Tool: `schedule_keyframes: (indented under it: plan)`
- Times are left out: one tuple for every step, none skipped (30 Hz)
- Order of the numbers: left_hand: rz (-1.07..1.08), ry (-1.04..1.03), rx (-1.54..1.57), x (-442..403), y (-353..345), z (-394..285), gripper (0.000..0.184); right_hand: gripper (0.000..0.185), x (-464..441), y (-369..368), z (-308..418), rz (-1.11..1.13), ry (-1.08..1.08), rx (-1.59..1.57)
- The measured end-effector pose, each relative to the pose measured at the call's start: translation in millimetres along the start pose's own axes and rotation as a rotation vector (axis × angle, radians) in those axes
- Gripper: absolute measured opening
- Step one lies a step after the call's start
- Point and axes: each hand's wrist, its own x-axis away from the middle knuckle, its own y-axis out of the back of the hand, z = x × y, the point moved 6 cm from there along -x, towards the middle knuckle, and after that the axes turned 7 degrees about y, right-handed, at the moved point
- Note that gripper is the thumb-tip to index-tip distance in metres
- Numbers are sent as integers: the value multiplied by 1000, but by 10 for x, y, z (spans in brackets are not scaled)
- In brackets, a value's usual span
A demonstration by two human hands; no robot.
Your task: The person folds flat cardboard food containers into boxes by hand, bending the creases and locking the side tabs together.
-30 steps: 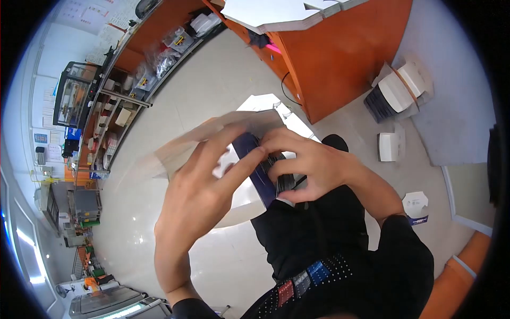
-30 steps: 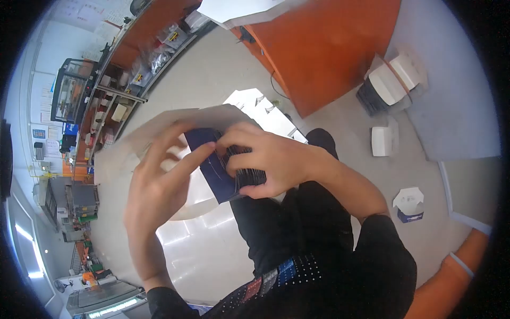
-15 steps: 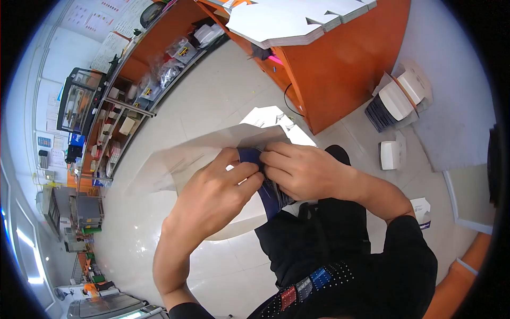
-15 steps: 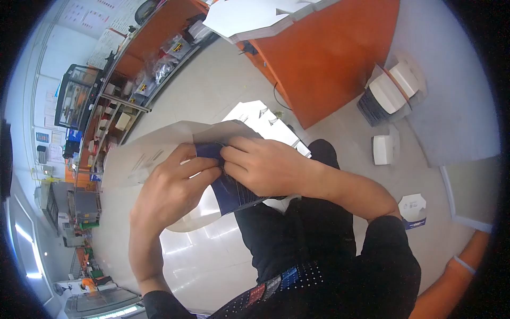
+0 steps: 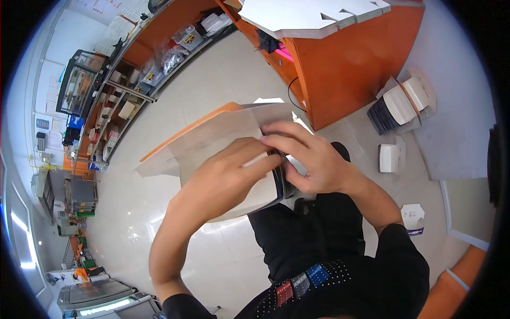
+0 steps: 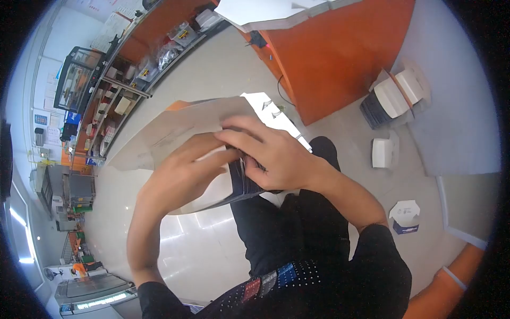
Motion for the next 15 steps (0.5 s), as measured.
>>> schedule_keyframes:
  plan:
    - [-68, 60, 59, 97, 103, -34, 33, 54, -13, -15, 13, 22, 38, 50]
    - [-108, 150, 62, 223, 193, -9, 35, 55, 0, -26, 30, 45, 64, 104]
    - [-143, 223, 75, 375, 258, 43, 38, 61, 2, -44, 66, 52, 82, 128]
    - [-192, 262, 34, 556, 292, 95, 38, 57, 23, -69, 69, 3, 144, 157]
    - [-200, 288, -7, 697, 287, 128, 35, 52, 75, -108, 28, -65, 173, 157]
    - [-232, 332, 24, 838, 235, 181, 33, 45, 127, -119, 9, -117, 173, 149]
    - [-219, 352, 30, 928, 185, 196, 28, 39, 164, -135, 5, -157, 204, 163]
    - [-215, 320, 27, 957, 118, 130, 27, 31, 214, -179, 11, -175, 228, 172]
    - [-226, 296, 15, 963, 48, 59, 26, 25, 232, -207, 24, -162, 227, 165]
    - [-133, 306, 79, 998, -66, 39, 40, 22, 262, -214, 47, -194, 234, 182]
    - [-38, 327, 130, 1046, -163, 24, 56, 21, 278, -214, 57, -189, 216, 192]
    - [54, 356, 175, 965, -231, -47, 72, 21, 255, -220, 65, -180, 204, 194]
    - [-4, 388, 137, 878, -284, -172, 58, 22, 269, -224, 46, -193, 198, 184]
    - [-66, 422, 98, 735, -319, -352, 50, 24, 280, -232, 14, -205, 196, 173]
    - [-189, 347, 59, 686, -400, -440, 50, 26, 308, -231, -16, -215, 195, 160]
